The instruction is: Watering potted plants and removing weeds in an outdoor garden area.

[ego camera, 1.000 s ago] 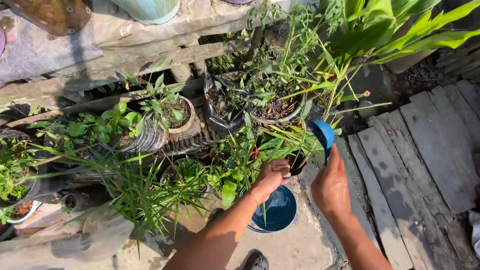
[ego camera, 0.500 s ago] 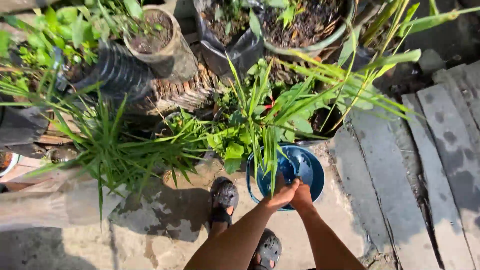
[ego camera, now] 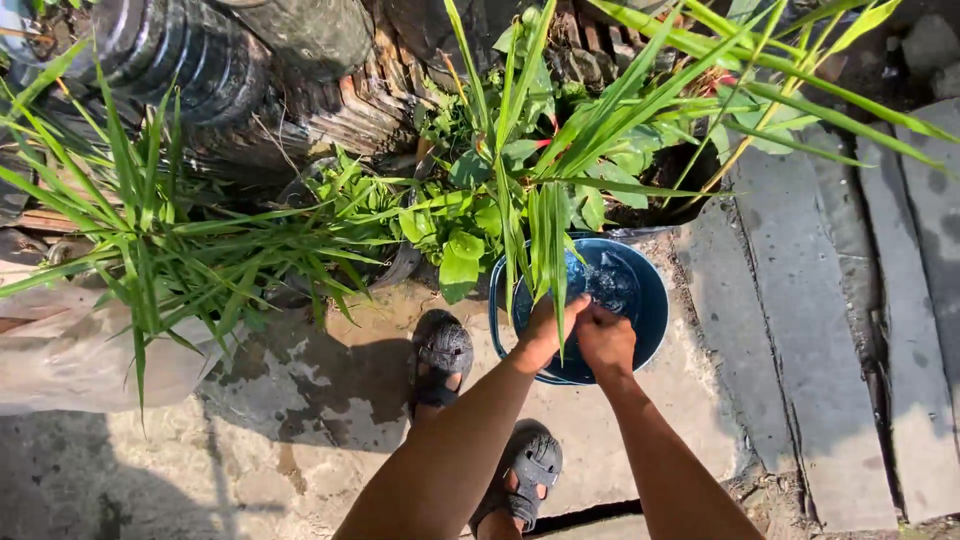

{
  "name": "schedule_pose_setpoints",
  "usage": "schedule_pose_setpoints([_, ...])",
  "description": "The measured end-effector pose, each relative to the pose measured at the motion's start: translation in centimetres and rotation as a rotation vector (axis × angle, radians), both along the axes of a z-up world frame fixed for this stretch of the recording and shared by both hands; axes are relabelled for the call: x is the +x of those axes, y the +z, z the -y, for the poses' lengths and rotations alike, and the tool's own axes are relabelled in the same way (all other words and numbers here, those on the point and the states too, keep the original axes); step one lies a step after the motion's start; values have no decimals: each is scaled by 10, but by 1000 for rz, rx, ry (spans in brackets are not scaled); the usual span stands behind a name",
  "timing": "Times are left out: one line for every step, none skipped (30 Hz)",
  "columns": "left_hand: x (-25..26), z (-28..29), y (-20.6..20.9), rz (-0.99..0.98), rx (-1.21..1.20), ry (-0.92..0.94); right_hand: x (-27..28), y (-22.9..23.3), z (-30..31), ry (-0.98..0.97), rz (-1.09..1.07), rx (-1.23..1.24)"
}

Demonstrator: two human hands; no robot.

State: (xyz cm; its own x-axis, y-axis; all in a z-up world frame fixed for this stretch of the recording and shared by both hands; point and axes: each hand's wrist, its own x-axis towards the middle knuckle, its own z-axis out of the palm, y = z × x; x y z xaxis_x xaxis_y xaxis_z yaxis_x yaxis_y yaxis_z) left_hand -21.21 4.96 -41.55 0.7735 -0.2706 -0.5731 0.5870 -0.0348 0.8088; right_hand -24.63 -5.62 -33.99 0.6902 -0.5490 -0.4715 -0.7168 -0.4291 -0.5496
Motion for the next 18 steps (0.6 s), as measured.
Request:
schedule_pose_setpoints([-6, 7, 20, 0, -8, -3, -4, 20, 5, -3, 0, -8])
schedule_pose_setpoints([-7, 6, 40, 65, 78, -17, -4, 40, 2, -27, 34, 36])
schedule_pose_setpoints([-7, 5, 62, 130, 165, -30, -2, 61, -1, -51, 67, 81])
schedule_pose_setpoints([-1, 6, 92, 139, 161, -31, -2, 86, 3, -53, 76, 77])
schedule_pose_setpoints([5, 7, 124, 87, 120, -27, -3, 112, 6, -99, 71, 128])
schedule_pose_setpoints([8, 11, 157, 33, 74, -28, -6, 140, 11, -149, 64, 173])
schedule_pose_setpoints([6, 10, 185, 38, 63, -33, -9, 166, 14, -154, 71, 162])
schedule_pose_setpoints([16, 13, 213, -63, -48, -27, -2, 192, 21, -233, 61, 268])
schedule_pose_setpoints([25, 16, 242, -165, -159, -25, 5, 220, 28, -310, 52, 377])
schedule_pose_setpoints([32, 17, 268, -143, -171, -30, 7, 243, 34, -307, 75, 368])
schedule_pose_setpoints([39, 19, 294, -171, -195, -75, 9, 267, 40, -316, 50, 384])
schedule_pose_setpoints([45, 18, 320, -193, -219, -124, 11, 290, 44, -325, 30, 400])
schedule_pose_setpoints([54, 18, 339, -167, -230, -132, 19, 317, 48, -323, 58, 391])
schedule_pose_setpoints([65, 23, 358, -146, -268, -176, 31, 344, 57, -341, 50, 400])
schedule_pose_setpoints([78, 29, 375, -125, -304, -220, 42, 371, 65, -358, 41, 410])
schedule_pose_setpoints([94, 34, 401, -105, -317, -234, 54, 395, 73, -363, 66, 399])
schedule_pose_setpoints([111, 39, 424, -78, -355, -245, 67, 417, 81, -355, 58, 401])
schedule_pose_setpoints([122, 40, 445, -66, -389, -250, 75, 437, 85, -345, 35, 408])
